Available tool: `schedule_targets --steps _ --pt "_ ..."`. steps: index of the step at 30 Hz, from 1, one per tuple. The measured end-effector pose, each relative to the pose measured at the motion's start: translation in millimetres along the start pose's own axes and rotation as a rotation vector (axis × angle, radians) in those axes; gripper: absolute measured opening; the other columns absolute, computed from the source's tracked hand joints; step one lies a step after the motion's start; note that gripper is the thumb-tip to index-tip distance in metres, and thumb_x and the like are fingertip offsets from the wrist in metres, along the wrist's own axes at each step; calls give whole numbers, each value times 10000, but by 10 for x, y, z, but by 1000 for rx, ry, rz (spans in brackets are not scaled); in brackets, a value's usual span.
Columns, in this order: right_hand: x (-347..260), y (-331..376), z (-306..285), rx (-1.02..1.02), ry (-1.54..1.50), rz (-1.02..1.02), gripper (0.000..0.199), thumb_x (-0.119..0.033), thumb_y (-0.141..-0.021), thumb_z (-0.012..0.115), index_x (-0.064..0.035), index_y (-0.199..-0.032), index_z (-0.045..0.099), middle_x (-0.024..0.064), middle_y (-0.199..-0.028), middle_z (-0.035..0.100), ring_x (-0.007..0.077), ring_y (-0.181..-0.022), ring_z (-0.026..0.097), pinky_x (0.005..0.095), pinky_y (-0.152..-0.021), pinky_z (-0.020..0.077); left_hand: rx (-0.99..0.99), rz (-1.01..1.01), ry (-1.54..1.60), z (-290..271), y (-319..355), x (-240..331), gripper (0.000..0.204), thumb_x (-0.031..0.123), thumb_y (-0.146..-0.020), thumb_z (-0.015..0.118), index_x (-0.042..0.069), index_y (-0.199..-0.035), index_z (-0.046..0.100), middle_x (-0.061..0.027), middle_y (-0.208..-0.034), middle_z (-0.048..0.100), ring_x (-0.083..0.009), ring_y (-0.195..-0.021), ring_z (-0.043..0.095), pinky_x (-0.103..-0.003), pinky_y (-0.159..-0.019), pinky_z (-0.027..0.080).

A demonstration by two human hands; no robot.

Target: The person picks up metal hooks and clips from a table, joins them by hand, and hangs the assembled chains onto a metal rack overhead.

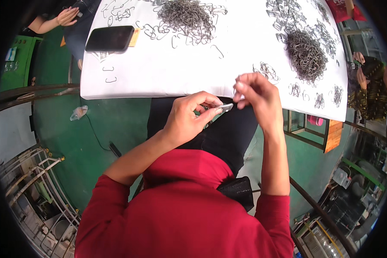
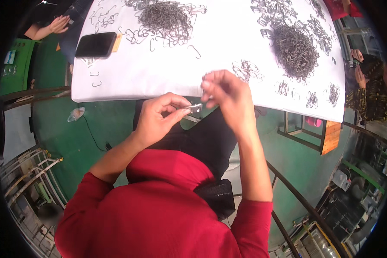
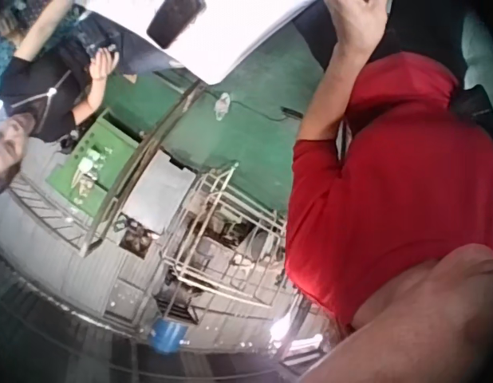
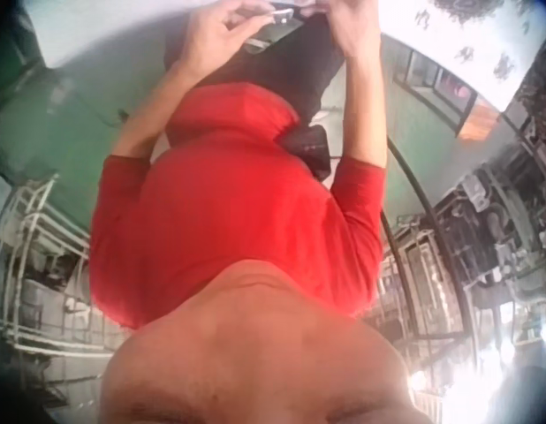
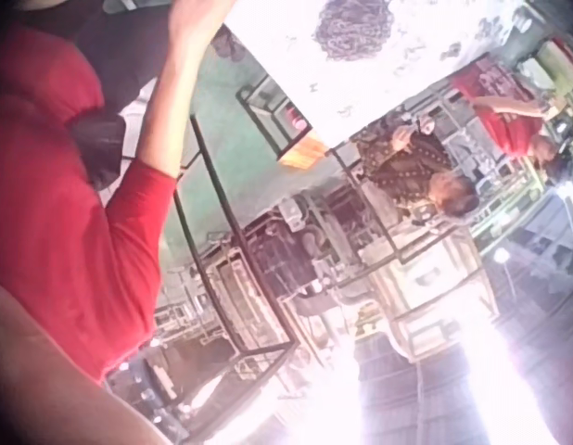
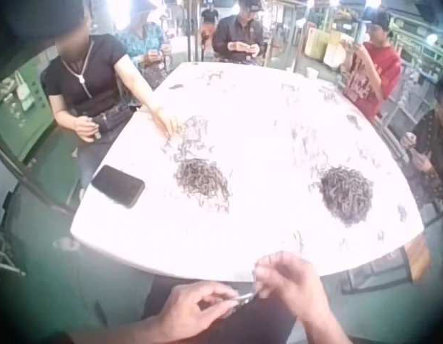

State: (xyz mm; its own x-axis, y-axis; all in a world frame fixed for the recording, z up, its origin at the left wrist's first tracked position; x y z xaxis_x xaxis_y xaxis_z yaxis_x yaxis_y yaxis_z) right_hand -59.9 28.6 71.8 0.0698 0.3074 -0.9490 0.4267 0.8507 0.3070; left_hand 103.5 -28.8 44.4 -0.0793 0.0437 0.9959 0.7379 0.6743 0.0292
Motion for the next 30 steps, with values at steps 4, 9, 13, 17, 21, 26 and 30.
schedule_targets --steps 4,9,13,17,21,26,30 --pt "93 468 26 4 -186 81 116 -66 -819 653 7 -901 617 48 -829 599 107 -708 593 216 -582 478 21 83 3 27 -21 58 133 -27 -798 628 -9 -929 618 -76 -847 658 -105 -683 625 -226 -564 509" --pt "208 481 25 62 -105 -165 52 -31 -785 680 -26 -832 659 21 -914 535 109 -852 535 232 -718 456 26 139 -27 55 -22 128 135 -25 -792 635 -3 -924 623 -73 -847 658 -108 -685 625 -231 -567 508" --pt "209 444 3 59 -72 -171 80 -22 -766 690 -33 -842 667 16 -891 529 118 -852 529 251 -736 452 7 165 -85 78 -48 138 126 -12 -786 650 12 -908 634 -64 -845 658 -116 -674 622 -239 -568 502" --pt "183 407 -83 117 -30 -244 103 -67 -740 716 -59 -838 684 31 -873 531 136 -863 524 274 -759 443 -51 151 -178 128 -115 166 138 10 -772 672 19 -902 630 -65 -846 657 -130 -687 632 -239 -573 499" --pt "103 472 -187 139 138 -350 99 -87 -733 722 -63 -820 684 45 -869 546 162 -837 533 283 -740 443 -63 288 -232 52 -506 261 200 38 -792 638 25 -990 618 -116 -921 648 -205 -806 645 -292 -641 502" --pt "111 480 -285 118 164 -371 105 -79 -708 729 -79 -805 691 64 -865 565 206 -845 555 300 -720 459 -108 684 -514 417 -2197 458 164 73 -837 580 54 -991 632 -93 -971 630 -240 -909 588 -313 -768 464" --pt "202 417 -347 129 190 -460 137 -92 -689 737 -106 -817 690 43 -864 573 231 -841 552 318 -720 455 -196 812 -584 1303 -3578 248 170 161 -858 556 83 -979 647 -63 -1043 612 -271 -1024 539 -333 -863 433"
Point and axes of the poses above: each hand's wrist, its own y-axis away from the middle knuckle, its own z-axis out of the palm, x = y × z, the point moved 3 cm from there along -y, towards the middle knuckle
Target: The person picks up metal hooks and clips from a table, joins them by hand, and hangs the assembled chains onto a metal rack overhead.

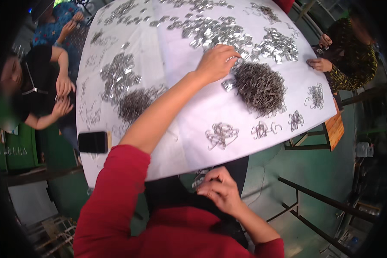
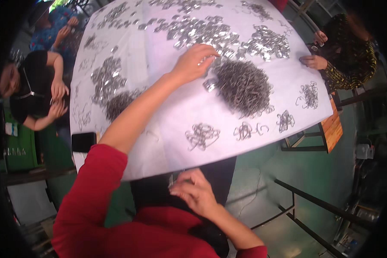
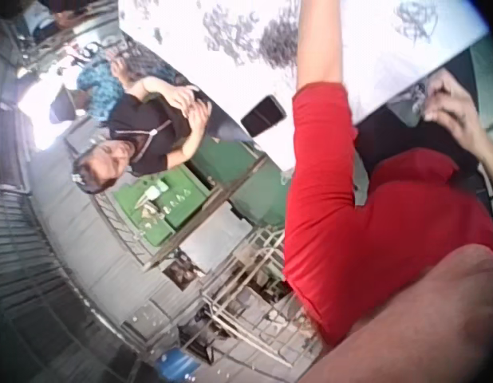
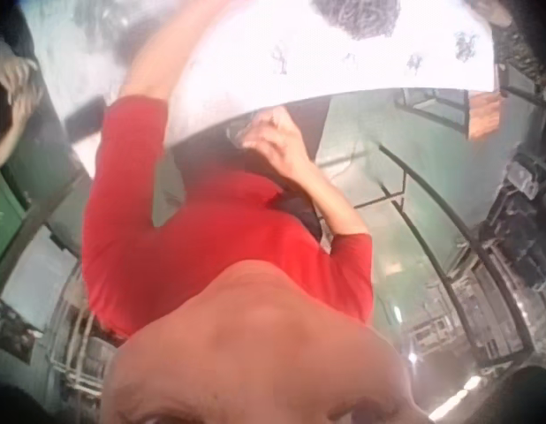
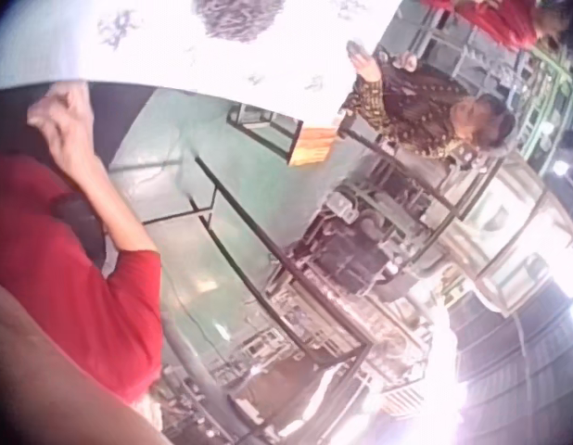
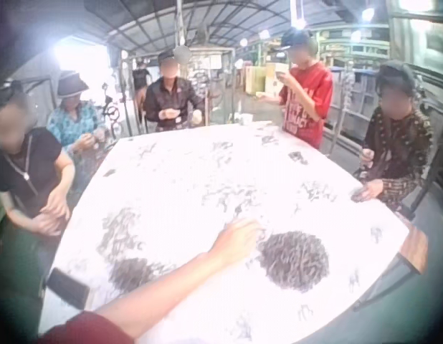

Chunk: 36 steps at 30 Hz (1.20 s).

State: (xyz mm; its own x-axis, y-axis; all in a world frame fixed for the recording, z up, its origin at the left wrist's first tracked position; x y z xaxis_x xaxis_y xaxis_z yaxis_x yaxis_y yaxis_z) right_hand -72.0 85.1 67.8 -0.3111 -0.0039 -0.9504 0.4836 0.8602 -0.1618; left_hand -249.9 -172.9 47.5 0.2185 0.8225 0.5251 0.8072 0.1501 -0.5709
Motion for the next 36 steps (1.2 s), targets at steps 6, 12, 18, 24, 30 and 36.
schedule_targets --steps 6,12,18,24,30,36 --pt "155 -24 -51 -22 3 25 166 -81 -680 740 -140 -821 673 16 -874 541 211 -821 546 318 -631 466 -475 -56 -330 994 -672 -496 330 399 -927 415 289 -1195 573 -22 -1352 440 -241 -1341 255 -606 -1064 137" --pt "307 -121 -101 -57 15 15 150 -96 -699 730 -141 -825 662 7 -885 530 203 -804 538 313 -600 467 -473 -41 -340 475 -299 -895 323 357 -905 463 259 -1193 570 -18 -1361 439 -272 -1339 262 -566 -1076 153" --pt "270 -205 52 -94 -18 -8 145 -93 -711 718 -132 -838 660 4 -874 547 198 -788 543 316 -591 468 -387 -145 -249 -220 468 -871 273 328 -869 545 214 -1105 624 1 -1291 503 -261 -1309 321 -518 -1062 216" --pt "207 -159 167 -113 0 -15 133 -86 -715 719 -99 -838 669 30 -855 576 207 -768 546 311 -629 459 -335 -38 -255 -132 545 -374 287 341 -808 622 115 -980 663 -39 -1157 571 -272 -1085 501 -454 -947 350" --pt "108 -86 264 -63 -24 -9 92 -69 -742 698 -75 -824 658 44 -845 583 214 -795 577 314 -656 478 -174 -330 -306 360 527 26 255 291 -701 720 112 -876 669 -60 -1001 619 -243 -974 529 -399 -825 430" --pt "103 36 326 -57 -145 -52 79 -28 -775 667 -13 -846 637 82 -849 616 196 -738 612 293 -655 492 -130 -290 -104 143 738 107 260 196 -694 724 64 -901 639 -80 -865 651 -290 -876 596 -413 -787 461"
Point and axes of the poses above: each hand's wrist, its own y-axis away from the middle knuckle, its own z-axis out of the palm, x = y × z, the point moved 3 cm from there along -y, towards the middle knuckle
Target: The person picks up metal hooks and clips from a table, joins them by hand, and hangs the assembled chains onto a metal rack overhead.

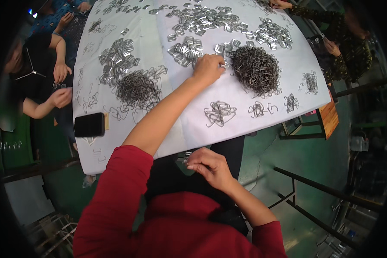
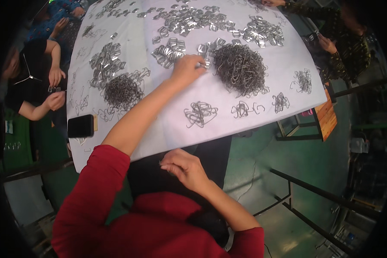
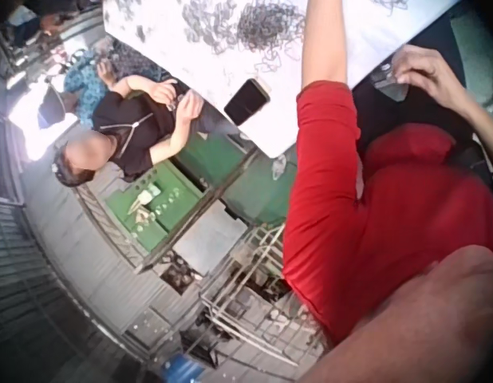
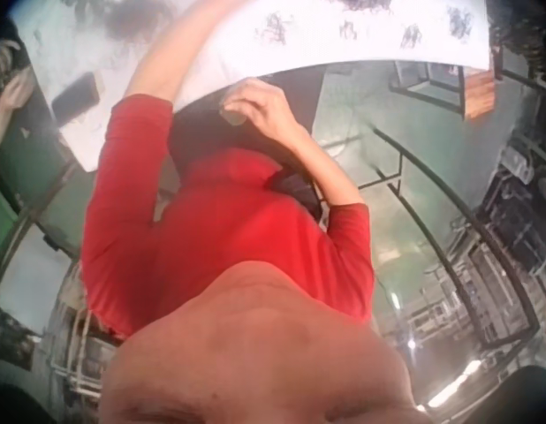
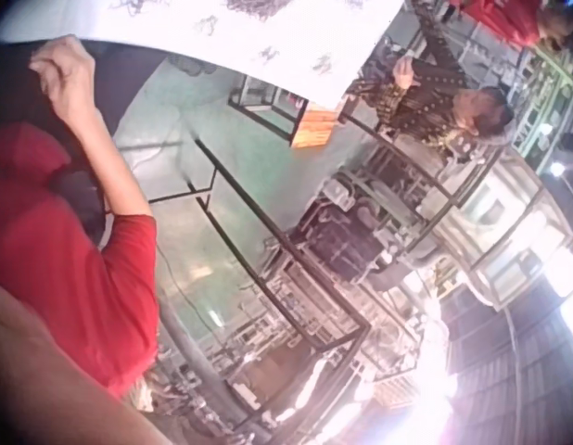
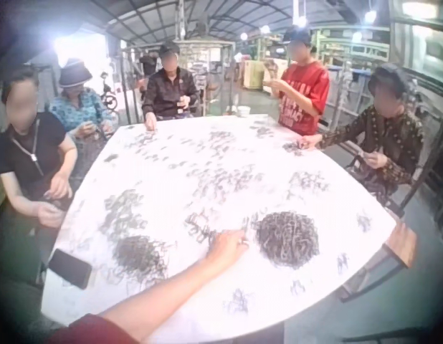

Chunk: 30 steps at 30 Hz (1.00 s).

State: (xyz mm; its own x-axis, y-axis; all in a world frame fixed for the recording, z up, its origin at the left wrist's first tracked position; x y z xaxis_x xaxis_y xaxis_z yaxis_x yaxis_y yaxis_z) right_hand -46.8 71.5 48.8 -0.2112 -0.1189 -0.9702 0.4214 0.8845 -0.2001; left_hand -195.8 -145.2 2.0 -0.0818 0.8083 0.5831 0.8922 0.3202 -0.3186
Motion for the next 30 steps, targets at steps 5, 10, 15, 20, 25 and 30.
schedule_targets --steps 5,10,15,20,25,30 --pt "-10 118 46 -12 -154 218 43 17 -831 600 23 -869 618 88 -859 618 124 -667 617 238 -544 499 4 -163 403 -609 709 60 183 133 -742 680 20 -878 628 -75 -798 657 -189 -723 625 -299 -666 489" --pt "40 202 122 20 -221 215 43 19 -839 594 33 -866 623 74 -839 630 112 -720 630 222 -593 513 -180 -371 549 -1220 1743 366 131 44 -811 627 -19 -925 615 -59 -889 647 -104 -789 593 -237 -683 482" --pt "76 207 237 9 -296 287 38 -20 -857 595 6 -885 594 59 -801 644 111 -735 644 224 -622 523 -196 -590 755 -1324 2413 668 284 56 -819 629 -26 -1090 602 -44 -873 640 -96 -795 581 -238 -667 492" --pt "112 226 286 26 -405 304 115 -4 -855 596 -21 -920 502 93 -844 646 141 -747 656 231 -620 530 -178 -487 784 -1358 2565 922 292 17 -875 533 26 -1159 598 -56 -947 575 -96 -794 568 -234 -683 514" --pt "138 201 311 22 -472 288 246 27 -844 597 -50 -923 377 140 -847 640 166 -742 658 231 -608 526 -188 -478 658 -1380 2585 988 304 14 -878 513 50 -1166 603 -34 -824 531 -87 -749 539 -223 -674 489" --pt "171 187 329 12 -531 330 286 43 -839 593 -63 -928 343 148 -836 636 169 -733 656 230 -611 520 -239 -372 491 -1401 2564 991 302 16 -859 541 60 -1147 620 -31 -784 536 -98 -711 522 -232 -652 422"
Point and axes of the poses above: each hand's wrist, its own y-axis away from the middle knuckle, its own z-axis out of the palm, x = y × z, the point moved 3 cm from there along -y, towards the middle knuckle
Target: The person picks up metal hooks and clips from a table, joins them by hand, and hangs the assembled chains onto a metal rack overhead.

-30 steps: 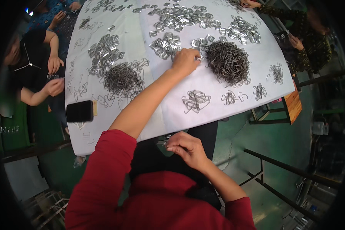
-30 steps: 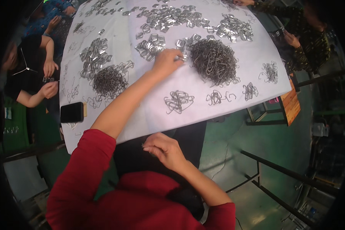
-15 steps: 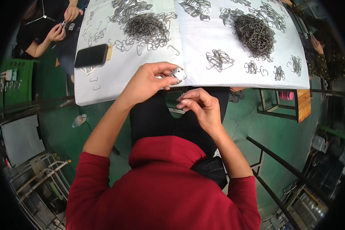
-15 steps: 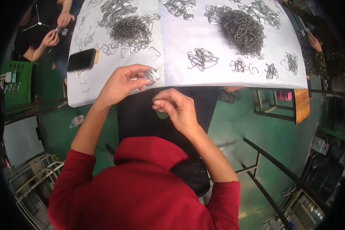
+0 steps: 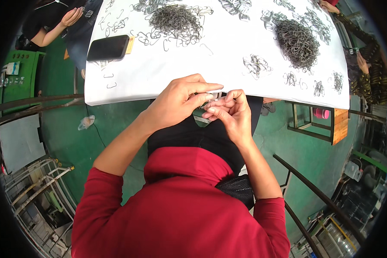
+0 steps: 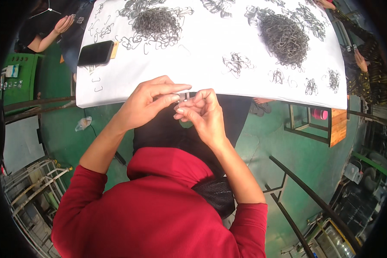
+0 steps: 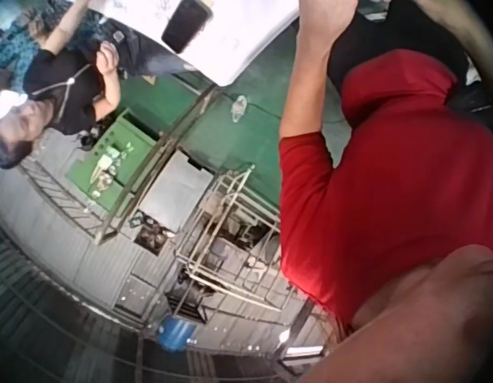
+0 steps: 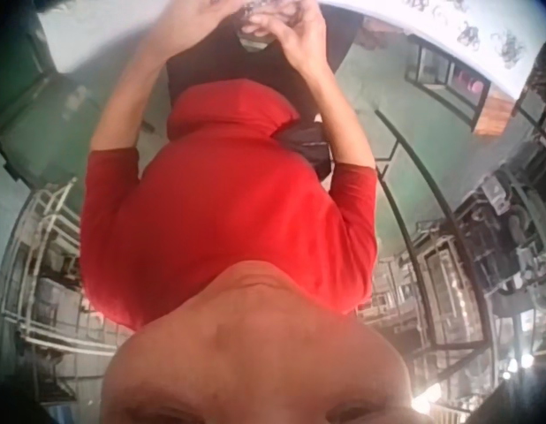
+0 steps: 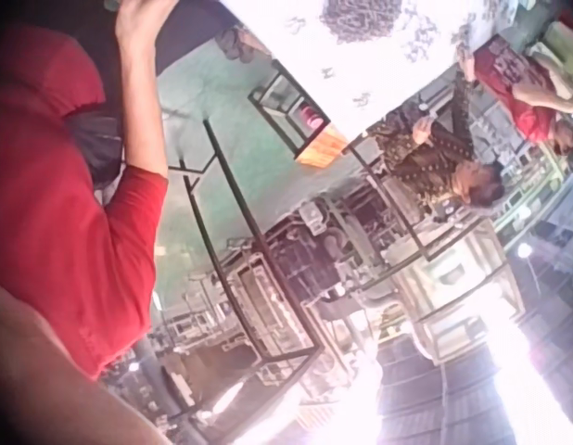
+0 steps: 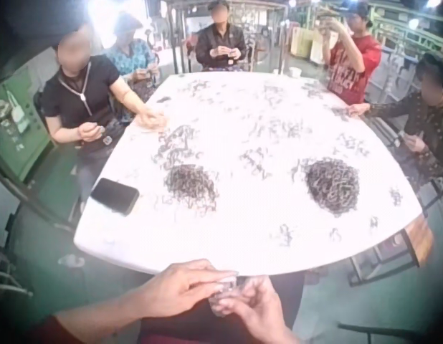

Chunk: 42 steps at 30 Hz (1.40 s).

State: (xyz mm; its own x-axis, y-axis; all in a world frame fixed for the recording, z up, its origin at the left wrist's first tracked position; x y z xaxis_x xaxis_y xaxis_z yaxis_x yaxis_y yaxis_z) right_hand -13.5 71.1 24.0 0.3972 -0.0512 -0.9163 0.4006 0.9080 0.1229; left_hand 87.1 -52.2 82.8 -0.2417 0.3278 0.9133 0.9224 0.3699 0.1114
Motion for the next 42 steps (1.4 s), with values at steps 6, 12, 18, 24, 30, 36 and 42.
schedule_targets --steps 6,12,18,24,30,36,42 --pt "48 -26 -28 -19 -12 53 284 48 -825 606 -61 -952 377 132 -897 626 161 -749 648 220 -586 503 78 73 171 49 41 -76 269 18 -844 572 56 -1101 644 -41 -833 578 -102 -714 534 -234 -647 430" --pt "-205 -372 -189 33 447 -9 173 -143 -873 582 -27 -991 532 61 -901 612 111 -725 577 228 -569 457 146 113 97 123 163 -249 218 21 -834 598 54 -1040 661 -61 -837 595 -138 -712 560 -262 -639 444" --pt "-64 -1675 585 -150 1282 -278 184 -224 -791 667 -43 -823 667 120 -842 636 253 -711 609 357 -654 471 213 184 40 293 144 -449 193 25 -831 590 40 -1013 652 -96 -866 600 -229 -747 595 -318 -675 472" --pt "252 -2085 1214 -338 1728 33 212 -122 -822 532 -18 -962 652 174 -1011 621 342 -906 629 393 -766 514 261 179 44 338 181 -549 202 23 -831 572 22 -1023 634 -114 -892 581 -277 -826 588 -355 -735 467" --pt "-124 -1585 502 -238 1056 -69 87 -70 -861 542 13 -838 539 110 -705 587 169 -634 567 319 -593 452 240 173 77 353 133 -457 212 -26 -820 556 16 -1016 624 -123 -906 585 -263 -800 600 -336 -701 481" --pt "-631 -452 301 9 351 231 123 -84 -876 581 28 -925 564 40 -749 581 90 -615 556 207 -530 448 372 86 186 299 244 -434 179 -23 -790 603 7 -964 623 -122 -850 601 -241 -718 614 -319 -612 505" --pt "-415 31 42 167 332 97 54 -71 -849 620 -21 -863 605 30 -954 503 94 -828 500 216 -677 415 364 99 229 337 162 -257 253 -43 -810 599 8 -1056 630 -96 -912 624 -119 -769 613 -234 -618 545"
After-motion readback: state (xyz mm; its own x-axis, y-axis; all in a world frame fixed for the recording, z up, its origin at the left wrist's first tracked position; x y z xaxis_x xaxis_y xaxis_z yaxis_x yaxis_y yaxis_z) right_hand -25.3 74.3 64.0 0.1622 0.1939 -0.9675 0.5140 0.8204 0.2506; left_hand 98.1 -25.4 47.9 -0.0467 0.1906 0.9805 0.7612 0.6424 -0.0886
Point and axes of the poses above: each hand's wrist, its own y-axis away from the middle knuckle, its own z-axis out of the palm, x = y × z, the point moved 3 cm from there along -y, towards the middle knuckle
